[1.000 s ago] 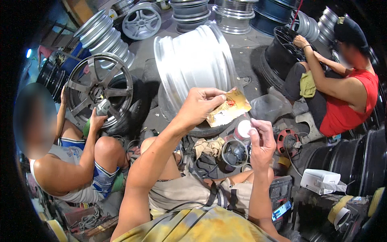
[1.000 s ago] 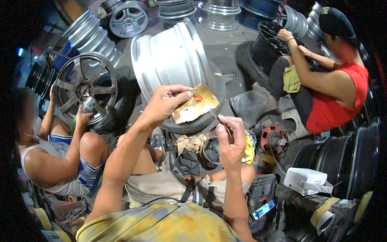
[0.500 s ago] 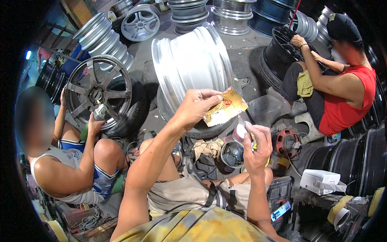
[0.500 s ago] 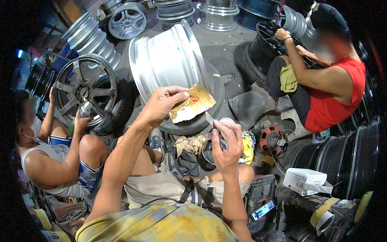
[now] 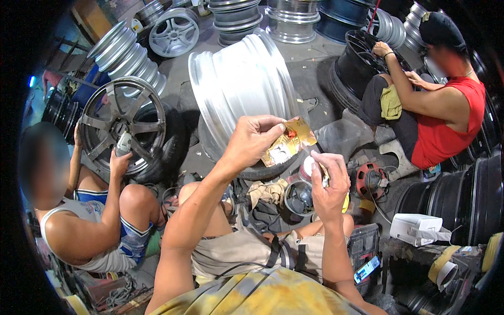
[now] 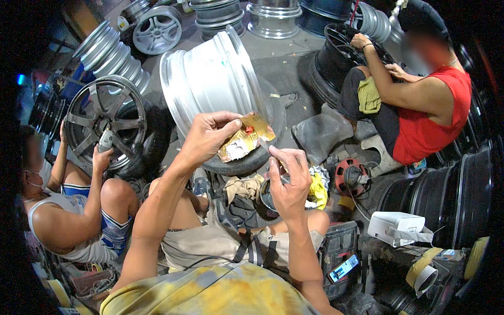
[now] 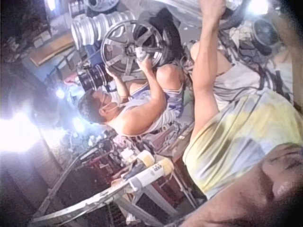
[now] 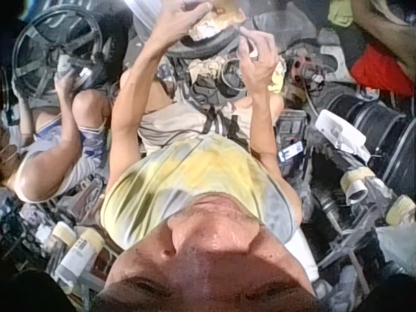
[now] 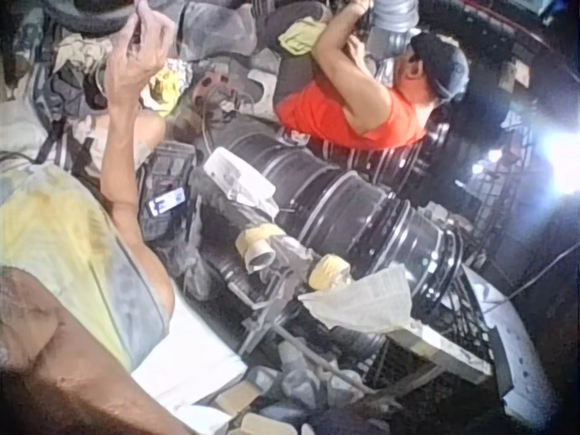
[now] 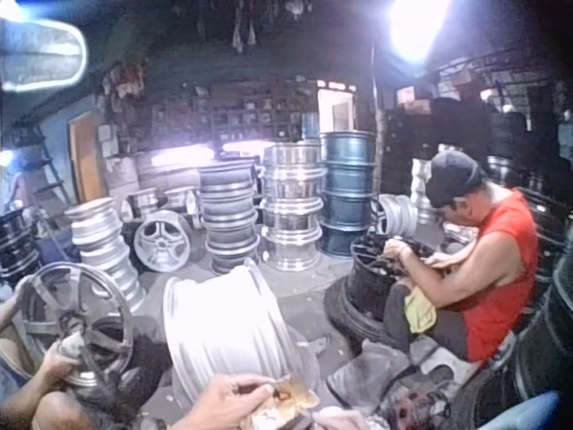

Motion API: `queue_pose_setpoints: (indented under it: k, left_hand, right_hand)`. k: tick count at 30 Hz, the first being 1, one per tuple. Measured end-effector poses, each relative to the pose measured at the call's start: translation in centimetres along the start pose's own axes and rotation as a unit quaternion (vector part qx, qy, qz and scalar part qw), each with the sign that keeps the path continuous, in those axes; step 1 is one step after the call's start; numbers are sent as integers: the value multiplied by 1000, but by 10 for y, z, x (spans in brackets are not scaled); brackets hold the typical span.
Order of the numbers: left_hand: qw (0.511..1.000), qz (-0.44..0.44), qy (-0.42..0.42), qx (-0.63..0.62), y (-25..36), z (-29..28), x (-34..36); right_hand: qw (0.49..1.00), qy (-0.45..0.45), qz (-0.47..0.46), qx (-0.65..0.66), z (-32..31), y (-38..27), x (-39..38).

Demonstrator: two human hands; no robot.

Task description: The person sits on the floor and applies a substance from a small packet onto a silver car wheel using a small tool. They repeatedly dip the tool into a container and spread the substance on the wheel's surface. Another person in the background uses a power tool on a different wheel.

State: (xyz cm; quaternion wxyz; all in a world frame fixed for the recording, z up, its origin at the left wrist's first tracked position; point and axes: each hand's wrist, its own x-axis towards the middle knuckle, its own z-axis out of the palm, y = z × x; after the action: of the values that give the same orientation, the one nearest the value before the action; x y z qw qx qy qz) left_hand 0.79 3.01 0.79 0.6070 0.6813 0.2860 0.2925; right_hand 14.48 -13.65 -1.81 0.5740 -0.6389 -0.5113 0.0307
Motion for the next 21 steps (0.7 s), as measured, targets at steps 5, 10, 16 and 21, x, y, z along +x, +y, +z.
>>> queue_pose_setpoints:
  k: [5, 10, 16, 21]
  left_hand:
    - [1000, 3, -2, 9, 10, 1, -2]
    - [1000, 12, -23, -8, 9, 1, -3]
    - [1000, 1, -20, -16, 8, -1, -2]
    - [999, 23, 29, -8, -2, -5, 2]
  right_hand:
    - [999, 26, 22, 25, -7, 11, -4]
    - [993, 13, 86, 81, 3, 9, -6]
    - [947, -32, 225, 228, 2, 8, -11]
    - [985, 4, 82, 149, -3, 16, -8]
